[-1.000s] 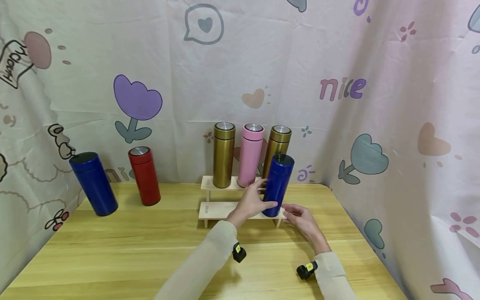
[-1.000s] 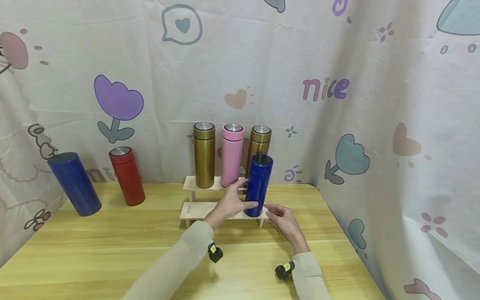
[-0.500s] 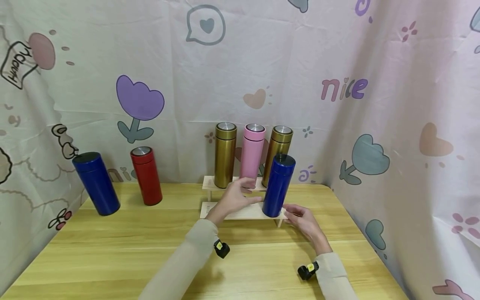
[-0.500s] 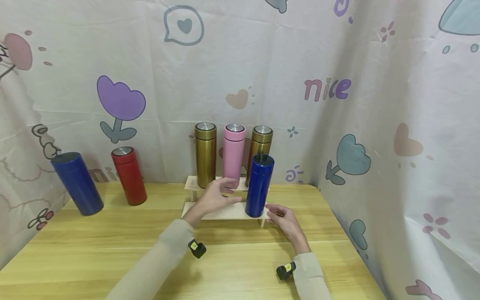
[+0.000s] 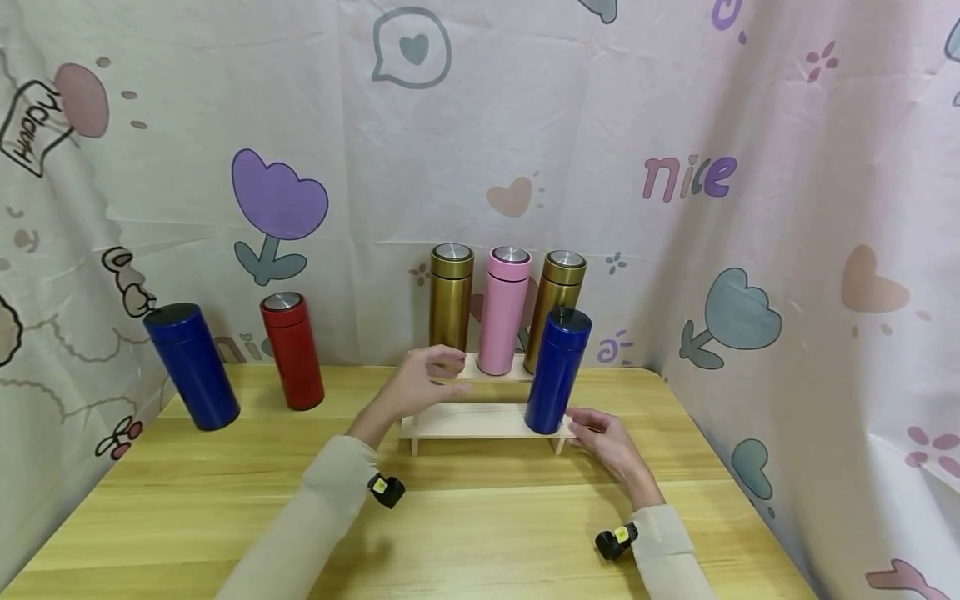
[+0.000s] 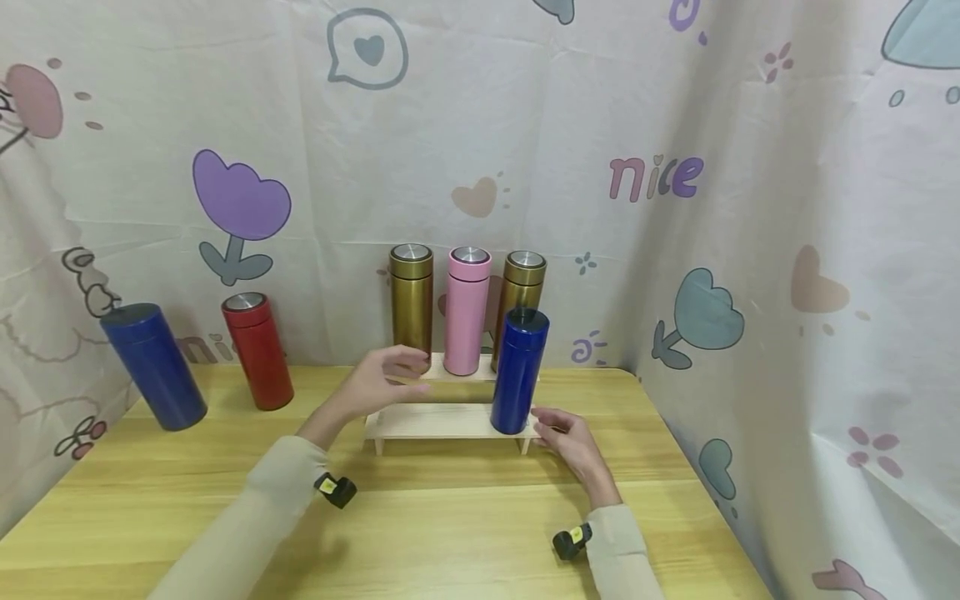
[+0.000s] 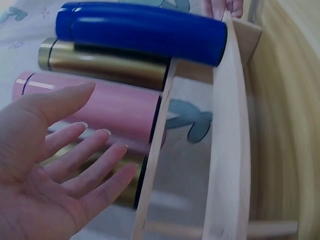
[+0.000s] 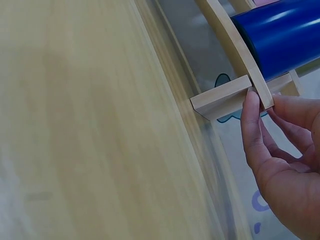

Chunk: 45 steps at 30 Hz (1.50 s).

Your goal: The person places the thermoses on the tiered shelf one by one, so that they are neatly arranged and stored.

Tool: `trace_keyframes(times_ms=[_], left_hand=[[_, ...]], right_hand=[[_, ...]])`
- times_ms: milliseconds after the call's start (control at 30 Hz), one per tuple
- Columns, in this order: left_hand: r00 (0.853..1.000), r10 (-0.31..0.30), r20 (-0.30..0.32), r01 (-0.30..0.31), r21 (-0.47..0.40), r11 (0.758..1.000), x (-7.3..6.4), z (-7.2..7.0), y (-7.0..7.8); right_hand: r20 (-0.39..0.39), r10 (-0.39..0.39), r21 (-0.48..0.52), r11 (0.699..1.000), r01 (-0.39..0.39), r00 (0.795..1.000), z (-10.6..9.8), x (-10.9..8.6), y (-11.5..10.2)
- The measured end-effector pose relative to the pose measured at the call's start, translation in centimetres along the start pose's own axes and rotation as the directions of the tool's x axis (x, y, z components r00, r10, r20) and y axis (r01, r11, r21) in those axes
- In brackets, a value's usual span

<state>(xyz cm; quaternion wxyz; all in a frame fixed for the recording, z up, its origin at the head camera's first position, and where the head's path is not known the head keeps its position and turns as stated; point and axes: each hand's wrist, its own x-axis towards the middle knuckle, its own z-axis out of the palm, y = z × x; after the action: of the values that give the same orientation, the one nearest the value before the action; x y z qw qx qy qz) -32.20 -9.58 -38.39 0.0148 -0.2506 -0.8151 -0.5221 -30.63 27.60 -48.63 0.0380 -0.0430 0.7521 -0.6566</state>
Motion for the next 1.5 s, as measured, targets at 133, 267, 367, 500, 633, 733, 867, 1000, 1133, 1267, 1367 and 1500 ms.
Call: trace_keyframes(times_ms=[133,267,367,500,633,733,867,1000,1133,1267,1367,1500], left_hand=[[1.0,0.007,-0.012,-0.006,0.004,1.0,-0.7,-1.7,-0.6],[0.999,-0.002,-0.034,0.003,0.024,1.0,-1.4,-3.1,-1.3],[0.998,-0.018,-0.063,0.021,0.041,0.999,-2.0,-4.3,-1.8],[0.995,-0.044,-0.085,0.051,0.083,0.995,-2.7,-6.1,-2.4],[0.994,-0.07,-0.084,0.083,0.15,0.985,-3.6,-8.0,-3.1],[0.994,-0.077,-0.074,0.091,0.202,0.975,-4.4,-9.4,-3.8],[0.993,-0.096,-0.076,0.112,0.258,0.96,-5.4,-11.0,-4.9],[0.991,-0.103,-0.091,0.125,0.289,0.949,-6.4,-12.3,-5.7],[0.989,-0.107,-0.098,0.131,0.292,0.947,-7.0,-13.5,-6.2],[0.987,-0.129,-0.098,0.153,0.306,0.94,-7.5,-14.4,-6.9],[0.984,-0.147,-0.1,0.172,0.319,0.932,-7.9,-14.9,-7.7],[0.98,-0.17,-0.106,0.195,0.311,0.93,-8.5,-15.8,-8.7]], right_hand=[[-0.007,0.007,-0.008,1.0,-0.007,1.0,0.0,0.0,0.0],[-0.011,0.008,-0.005,1.0,-0.008,1.0,0.0,0.0,0.0],[-0.01,0.009,0.004,1.0,-0.009,1.0,0.0,0.1,0.0],[-0.005,0.009,0.006,1.0,-0.009,1.0,0.0,0.2,0.0],[-0.001,0.007,0.006,1.0,-0.007,1.0,-0.1,0.2,0.1],[-0.001,0.005,0.0,1.0,-0.005,1.0,0.0,0.2,0.1],[-0.014,0.011,-0.004,1.0,-0.011,1.0,0.1,0.2,0.0],[-0.012,0.014,0.002,1.0,-0.014,1.0,0.1,0.1,0.0],[-0.007,0.016,0.007,1.0,-0.016,1.0,0.1,0.1,0.0],[-0.007,0.016,0.004,1.0,-0.016,1.0,0.0,0.0,0.0],[-0.009,0.012,-0.003,1.0,-0.012,1.0,0.1,0.0,0.0],[-0.014,0.01,-0.018,1.0,-0.01,1.0,0.1,0.0,0.0]])
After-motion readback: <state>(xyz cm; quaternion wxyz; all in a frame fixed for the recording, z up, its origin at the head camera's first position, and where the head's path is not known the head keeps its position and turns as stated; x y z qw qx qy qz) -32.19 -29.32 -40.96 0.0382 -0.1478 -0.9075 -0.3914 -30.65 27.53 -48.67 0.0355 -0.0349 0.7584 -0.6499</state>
